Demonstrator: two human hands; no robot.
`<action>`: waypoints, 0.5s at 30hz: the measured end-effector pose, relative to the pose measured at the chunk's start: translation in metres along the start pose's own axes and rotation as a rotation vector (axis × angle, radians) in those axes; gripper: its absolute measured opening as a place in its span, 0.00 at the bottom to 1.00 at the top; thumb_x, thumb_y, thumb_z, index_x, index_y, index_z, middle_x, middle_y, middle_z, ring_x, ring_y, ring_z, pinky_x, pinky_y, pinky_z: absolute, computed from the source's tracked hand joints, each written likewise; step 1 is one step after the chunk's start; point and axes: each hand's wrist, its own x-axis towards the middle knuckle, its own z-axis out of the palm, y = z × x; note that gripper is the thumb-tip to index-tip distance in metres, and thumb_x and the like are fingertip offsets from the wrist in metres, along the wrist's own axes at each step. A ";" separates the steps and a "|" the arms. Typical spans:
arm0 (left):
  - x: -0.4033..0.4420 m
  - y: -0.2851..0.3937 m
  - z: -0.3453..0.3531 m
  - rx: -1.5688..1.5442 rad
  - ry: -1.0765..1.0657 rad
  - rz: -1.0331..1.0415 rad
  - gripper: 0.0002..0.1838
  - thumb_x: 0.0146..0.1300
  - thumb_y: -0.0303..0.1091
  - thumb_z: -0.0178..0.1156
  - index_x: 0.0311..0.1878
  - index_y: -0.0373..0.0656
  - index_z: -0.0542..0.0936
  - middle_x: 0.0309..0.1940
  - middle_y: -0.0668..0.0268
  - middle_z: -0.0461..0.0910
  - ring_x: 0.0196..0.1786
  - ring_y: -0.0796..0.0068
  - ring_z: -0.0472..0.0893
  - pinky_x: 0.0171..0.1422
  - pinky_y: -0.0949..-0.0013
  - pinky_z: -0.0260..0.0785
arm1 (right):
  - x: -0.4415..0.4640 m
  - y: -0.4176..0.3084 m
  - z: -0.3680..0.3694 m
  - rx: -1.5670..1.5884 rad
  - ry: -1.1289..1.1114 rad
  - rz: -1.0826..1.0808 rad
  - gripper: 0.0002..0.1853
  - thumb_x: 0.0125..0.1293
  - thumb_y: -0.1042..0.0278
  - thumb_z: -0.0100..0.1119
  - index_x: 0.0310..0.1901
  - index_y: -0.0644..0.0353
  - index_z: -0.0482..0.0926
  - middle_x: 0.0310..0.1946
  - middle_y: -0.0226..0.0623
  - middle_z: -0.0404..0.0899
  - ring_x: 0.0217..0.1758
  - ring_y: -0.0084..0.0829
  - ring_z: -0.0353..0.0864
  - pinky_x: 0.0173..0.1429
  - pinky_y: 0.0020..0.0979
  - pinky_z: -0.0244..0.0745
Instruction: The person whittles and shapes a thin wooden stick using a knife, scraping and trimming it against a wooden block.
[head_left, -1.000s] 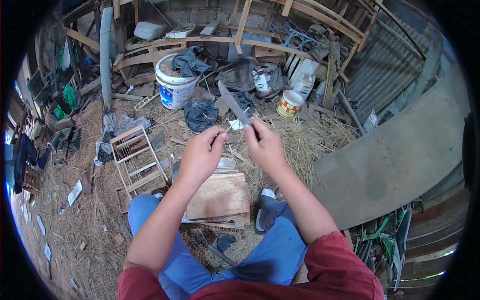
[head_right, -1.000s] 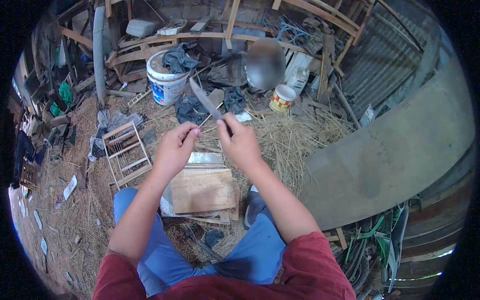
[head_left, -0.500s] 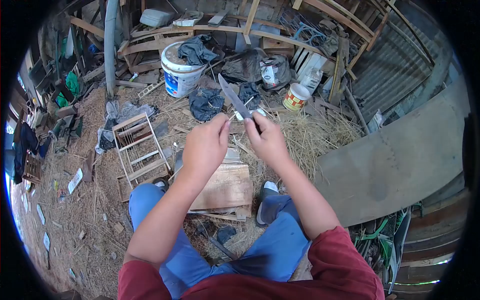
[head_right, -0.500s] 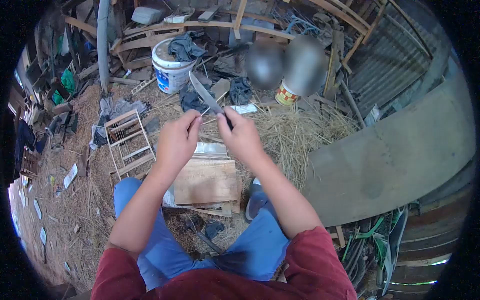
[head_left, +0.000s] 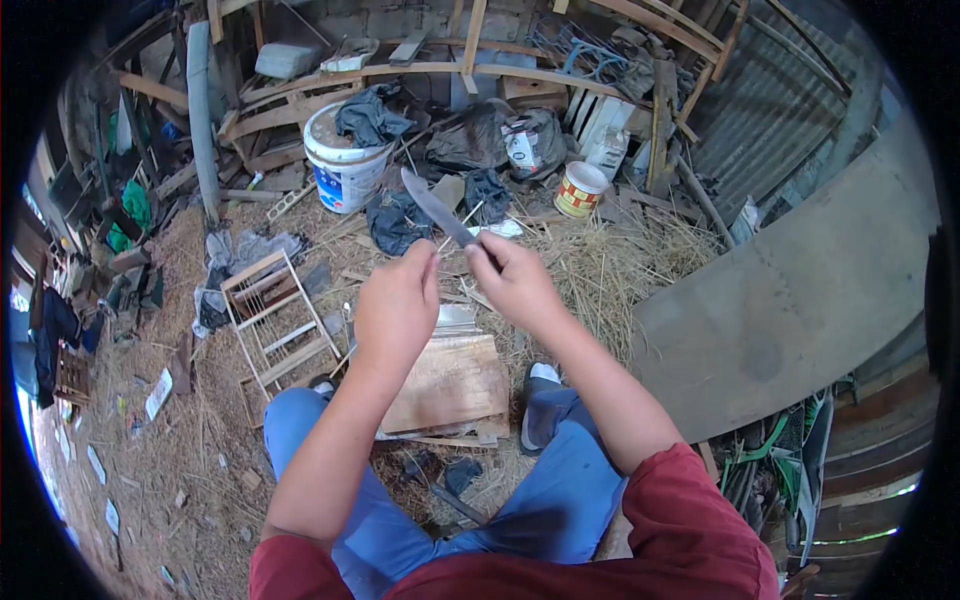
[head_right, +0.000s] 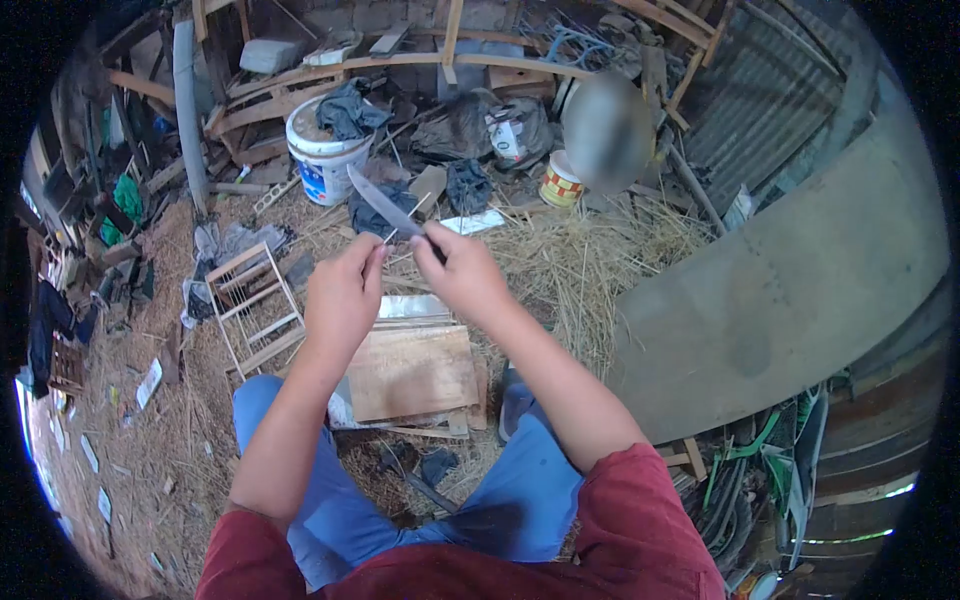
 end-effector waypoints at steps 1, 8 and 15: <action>0.000 -0.001 -0.001 -0.013 0.012 -0.007 0.06 0.70 0.33 0.58 0.41 0.42 0.80 0.25 0.48 0.79 0.30 0.44 0.81 0.33 0.49 0.70 | 0.007 0.006 -0.004 0.068 0.046 0.053 0.13 0.74 0.59 0.55 0.41 0.62 0.79 0.22 0.42 0.75 0.24 0.31 0.72 0.32 0.35 0.69; -0.001 0.005 -0.003 0.056 -0.074 -0.108 0.06 0.70 0.33 0.58 0.41 0.42 0.80 0.28 0.48 0.81 0.32 0.43 0.82 0.36 0.48 0.71 | 0.003 0.008 0.001 0.046 -0.048 -0.012 0.12 0.76 0.61 0.52 0.41 0.62 0.78 0.21 0.30 0.71 0.26 0.21 0.67 0.31 0.30 0.66; -0.001 0.000 0.005 0.106 -0.035 -0.051 0.05 0.70 0.34 0.58 0.41 0.43 0.79 0.28 0.48 0.81 0.33 0.43 0.82 0.37 0.47 0.71 | 0.002 0.011 0.005 0.066 -0.037 0.035 0.13 0.74 0.59 0.54 0.43 0.61 0.80 0.24 0.44 0.77 0.25 0.32 0.73 0.33 0.35 0.70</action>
